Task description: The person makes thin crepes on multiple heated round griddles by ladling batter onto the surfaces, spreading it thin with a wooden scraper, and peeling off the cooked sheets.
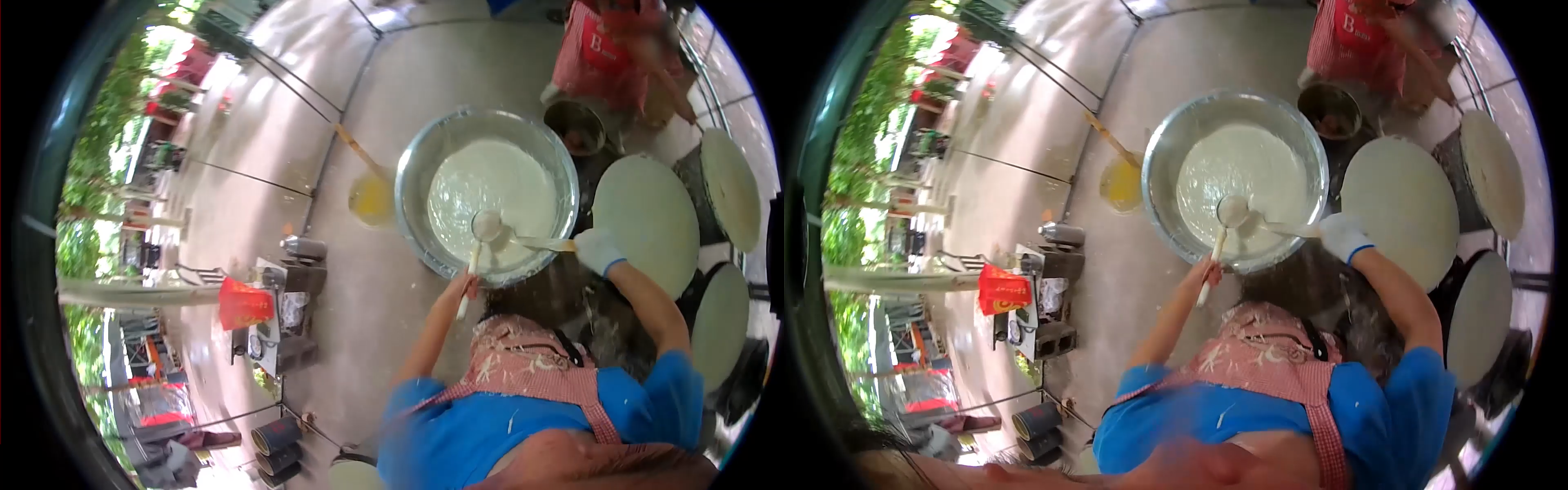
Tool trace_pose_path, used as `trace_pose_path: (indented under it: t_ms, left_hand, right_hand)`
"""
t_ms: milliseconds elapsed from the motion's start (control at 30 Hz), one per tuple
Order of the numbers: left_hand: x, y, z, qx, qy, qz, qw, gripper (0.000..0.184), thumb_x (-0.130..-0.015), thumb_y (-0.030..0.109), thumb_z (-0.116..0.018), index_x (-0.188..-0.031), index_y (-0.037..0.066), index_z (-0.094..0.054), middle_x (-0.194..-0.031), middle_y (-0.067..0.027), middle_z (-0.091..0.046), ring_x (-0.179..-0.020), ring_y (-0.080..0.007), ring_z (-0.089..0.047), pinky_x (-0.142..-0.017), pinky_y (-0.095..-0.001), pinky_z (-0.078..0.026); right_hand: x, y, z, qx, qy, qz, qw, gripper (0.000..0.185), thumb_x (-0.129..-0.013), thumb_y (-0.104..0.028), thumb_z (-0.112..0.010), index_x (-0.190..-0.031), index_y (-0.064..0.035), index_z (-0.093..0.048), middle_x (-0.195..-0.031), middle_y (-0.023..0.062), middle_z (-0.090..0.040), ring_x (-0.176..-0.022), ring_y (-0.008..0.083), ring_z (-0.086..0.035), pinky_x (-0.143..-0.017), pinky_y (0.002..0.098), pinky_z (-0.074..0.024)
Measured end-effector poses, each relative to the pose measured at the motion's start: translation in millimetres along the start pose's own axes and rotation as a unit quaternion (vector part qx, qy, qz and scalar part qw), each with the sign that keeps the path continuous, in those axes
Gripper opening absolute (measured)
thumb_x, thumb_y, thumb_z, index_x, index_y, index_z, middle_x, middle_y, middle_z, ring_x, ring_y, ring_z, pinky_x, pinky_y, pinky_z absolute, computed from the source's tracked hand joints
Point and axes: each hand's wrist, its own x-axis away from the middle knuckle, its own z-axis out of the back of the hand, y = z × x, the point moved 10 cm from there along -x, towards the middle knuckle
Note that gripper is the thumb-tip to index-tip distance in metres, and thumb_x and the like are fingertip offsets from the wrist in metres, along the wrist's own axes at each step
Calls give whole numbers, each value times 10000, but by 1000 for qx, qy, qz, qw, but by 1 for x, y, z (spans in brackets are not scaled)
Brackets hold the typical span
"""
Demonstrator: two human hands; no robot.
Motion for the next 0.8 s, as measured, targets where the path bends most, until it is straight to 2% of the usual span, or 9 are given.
trace_pose_path:
  t_ms: [67, 133, 167, 300, 400, 500, 633, 767, 800]
  left_hand:
    - [-24, 6, 29, -69, 51, 31, 996, 191, -849, 110, -525, -1029, 77, -472, -539, -16, -405, -402, -137, -397, -322, -287, -313]
    - [-31, 9, 37, -153, 77, 57, 984, 146, -838, 104, -516, -973, 79, -467, -541, -11, -403, -393, -132, -382, -313, -284, -312]
    - [-35, 8, 38, -179, 84, 69, 978, 124, -832, 102, -512, -945, 81, -464, -542, -8, -402, -388, -130, -374, -309, -282, -311]
    - [-43, 21, 28, -235, 89, 96, 963, 46, -811, 91, -494, -833, 86, -454, -545, 2, -397, -371, -121, -343, -292, -275, -308]
    - [-36, 31, 11, -248, 60, 97, 962, 205, -850, 167, -531, -711, 83, -406, -489, -11, -365, -298, -138, -294, -282, -310, -284]
    - [-14, 47, -32, -66, 14, 173, 983, 198, -869, 171, -547, -746, 93, -412, -509, 11, -352, -320, -99, -293, -284, -262, -287]
    - [83, 88, -116, 153, -37, 271, 949, 191, -894, 175, -567, -794, 105, -420, -536, 40, -334, -349, -48, -292, -286, -199, -293]
    - [197, 204, -210, 35, -75, 65, 994, 371, -941, 287, -535, -658, 143, -343, -527, 50, -299, -385, -25, -270, -267, -175, -255]
    - [227, 225, -235, 82, -96, 50, 991, 389, -936, 299, -540, -638, 148, -341, -517, 53, -271, -377, -34, -258, -254, -183, -243]
  right_hand:
    - [3, -48, 31, 13, -53, 25, 998, 223, -757, -229, -552, -807, -62, -691, -810, 185, -661, -768, 361, -650, -700, 466, -503]
    - [14, -34, 64, -132, -20, -60, 989, 280, -742, -315, -593, -788, -53, -679, -790, 191, -658, -752, 364, -643, -689, 461, -502]
    - [21, -21, 37, -135, -44, -127, 982, 358, -732, -399, -612, -796, -52, -667, -794, 184, -657, -762, 356, -638, -688, 453, -496]
    - [29, -56, -1, -104, -96, -124, 982, 393, -743, -454, -631, -804, -66, -643, -807, 187, -650, -794, 358, -630, -726, 457, -487]
    - [56, -35, -23, -133, -77, -218, 964, 397, -760, -459, -626, -800, -64, -639, -808, 189, -652, -795, 363, -632, -737, 461, -485]
    - [89, -60, -71, -149, -44, -227, 961, 415, -783, -471, -623, -789, -56, -626, -781, 194, -650, -772, 367, -633, -711, 460, -484]
    - [139, -62, -20, -210, 86, -234, 945, 361, -769, -423, -669, -815, -67, -631, -729, 168, -641, -707, 347, -630, -648, 448, -485]
    - [157, -60, 90, -196, 356, -125, 905, 290, -783, -353, -684, -825, -71, -633, -688, 152, -625, -647, 333, -619, -585, 431, -482]
    - [163, -61, 123, -214, 399, -91, 887, 296, -777, -333, -696, -884, -60, -652, -734, 161, -644, -672, 342, -625, -597, 420, -492]
